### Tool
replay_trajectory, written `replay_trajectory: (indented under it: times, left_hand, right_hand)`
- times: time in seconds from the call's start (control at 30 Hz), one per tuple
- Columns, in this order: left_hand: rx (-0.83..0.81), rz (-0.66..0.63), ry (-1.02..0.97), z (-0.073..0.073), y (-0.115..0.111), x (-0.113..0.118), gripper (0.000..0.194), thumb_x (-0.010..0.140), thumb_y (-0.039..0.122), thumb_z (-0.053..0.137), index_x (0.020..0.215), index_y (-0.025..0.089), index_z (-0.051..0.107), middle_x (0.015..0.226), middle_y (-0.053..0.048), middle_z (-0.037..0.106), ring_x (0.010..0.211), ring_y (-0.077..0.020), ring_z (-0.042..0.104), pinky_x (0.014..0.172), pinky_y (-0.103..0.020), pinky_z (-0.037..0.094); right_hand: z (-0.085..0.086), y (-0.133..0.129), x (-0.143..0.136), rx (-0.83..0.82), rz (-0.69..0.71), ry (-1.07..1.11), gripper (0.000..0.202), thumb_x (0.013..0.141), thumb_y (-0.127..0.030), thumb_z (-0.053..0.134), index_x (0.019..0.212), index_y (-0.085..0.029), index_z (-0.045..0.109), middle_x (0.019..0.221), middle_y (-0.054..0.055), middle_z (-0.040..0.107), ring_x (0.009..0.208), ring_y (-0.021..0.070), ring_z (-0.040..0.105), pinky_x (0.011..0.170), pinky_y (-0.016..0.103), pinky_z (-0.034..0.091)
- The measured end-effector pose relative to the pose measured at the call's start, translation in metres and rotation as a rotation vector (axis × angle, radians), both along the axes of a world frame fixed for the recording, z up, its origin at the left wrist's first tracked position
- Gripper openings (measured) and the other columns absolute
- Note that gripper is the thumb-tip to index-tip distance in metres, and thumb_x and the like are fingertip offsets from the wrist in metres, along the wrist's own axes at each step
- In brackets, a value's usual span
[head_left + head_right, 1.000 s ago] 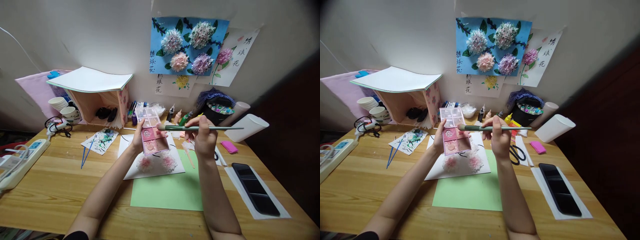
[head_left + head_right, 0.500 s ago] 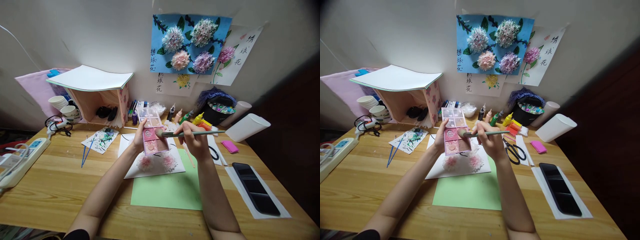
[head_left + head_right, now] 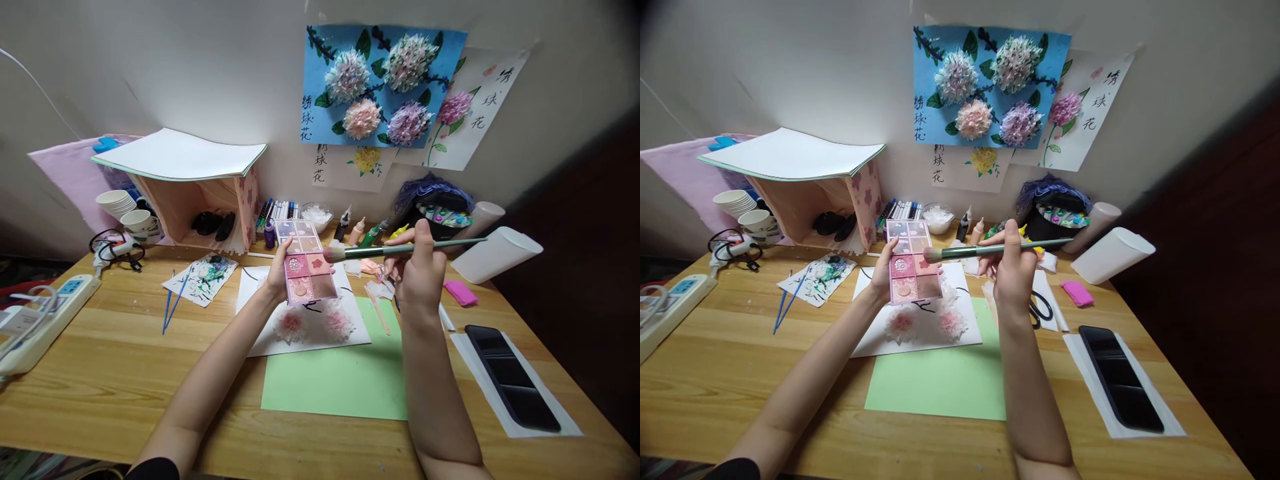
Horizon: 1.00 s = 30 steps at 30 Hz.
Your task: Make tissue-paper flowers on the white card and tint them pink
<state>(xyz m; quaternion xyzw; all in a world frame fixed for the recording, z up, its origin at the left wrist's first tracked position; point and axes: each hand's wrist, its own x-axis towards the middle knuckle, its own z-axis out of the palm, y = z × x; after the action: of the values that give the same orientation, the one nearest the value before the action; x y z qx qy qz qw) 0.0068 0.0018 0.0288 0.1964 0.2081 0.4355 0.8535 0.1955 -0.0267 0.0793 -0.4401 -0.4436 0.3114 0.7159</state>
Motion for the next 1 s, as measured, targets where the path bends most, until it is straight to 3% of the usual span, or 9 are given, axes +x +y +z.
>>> replay_trajectory:
  times: [0.17,0.33,0.6,0.77,1.0]
  left_hand:
    - [0.016,-0.020,-0.044,0.002,-0.001,0.000,0.054,0.088,0.051,0.039,0.117,0.011,0.060,0.098,-0.014,0.073,0.096,-0.0320,0.068,0.094,-0.051,0.046]
    - [0.001,-0.088,-0.053,0.002,-0.001,0.000,0.058,0.087,0.055,0.037,0.114,0.009,0.061,0.096,-0.016,0.073,0.097,-0.0332,0.067,0.094,-0.052,0.045]
    - [0.023,-0.028,0.067,-0.004,0.002,0.002,0.061,0.091,0.052,0.028,0.110,0.007,0.063,0.088,-0.017,0.074,0.086,-0.0307,0.070,0.089,-0.048,0.049]
    - [0.030,-0.022,0.130,-0.004,0.002,0.003,0.061,0.092,0.052,0.026,0.104,0.006,0.065,0.080,-0.017,0.074,0.079,-0.0292,0.071,0.085,-0.046,0.052]
    - [0.028,-0.011,0.149,-0.010,0.004,0.003,0.057,0.090,0.052,0.030,0.096,0.008,0.066,0.079,-0.016,0.074,0.077,-0.0294,0.071,0.084,-0.046,0.052]
  right_hand:
    - [-0.017,0.020,0.005,-0.248,0.084,0.138,0.051,0.075,-0.064,0.058,0.055,-0.016,0.056,0.030,-0.004,0.048,0.022,0.0066,0.038,0.023,0.018,0.025]
    - [-0.028,0.028,0.000,-0.367,0.155,0.118,0.049,0.069,-0.061,0.066,0.057,-0.014,0.058,0.033,-0.002,0.052,0.025,0.0062,0.042,0.025,0.016,0.031]
    - [-0.037,0.028,-0.003,-0.229,0.021,-0.154,0.046,0.073,-0.056,0.064,0.055,-0.015,0.060,0.035,-0.001,0.054,0.027,0.0069,0.042,0.027,0.018,0.030]
    - [-0.038,0.026,-0.005,-0.110,-0.112,-0.335,0.046,0.080,-0.052,0.059,0.051,-0.017,0.059,0.038,-0.001,0.053,0.035,0.0096,0.049,0.038,0.021,0.040]
    - [-0.029,0.012,-0.006,0.031,-0.069,-0.540,0.039,0.082,-0.044,0.061,0.053,-0.018,0.058,0.043,-0.003,0.054,0.038,0.0086,0.047,0.046,0.023,0.040]
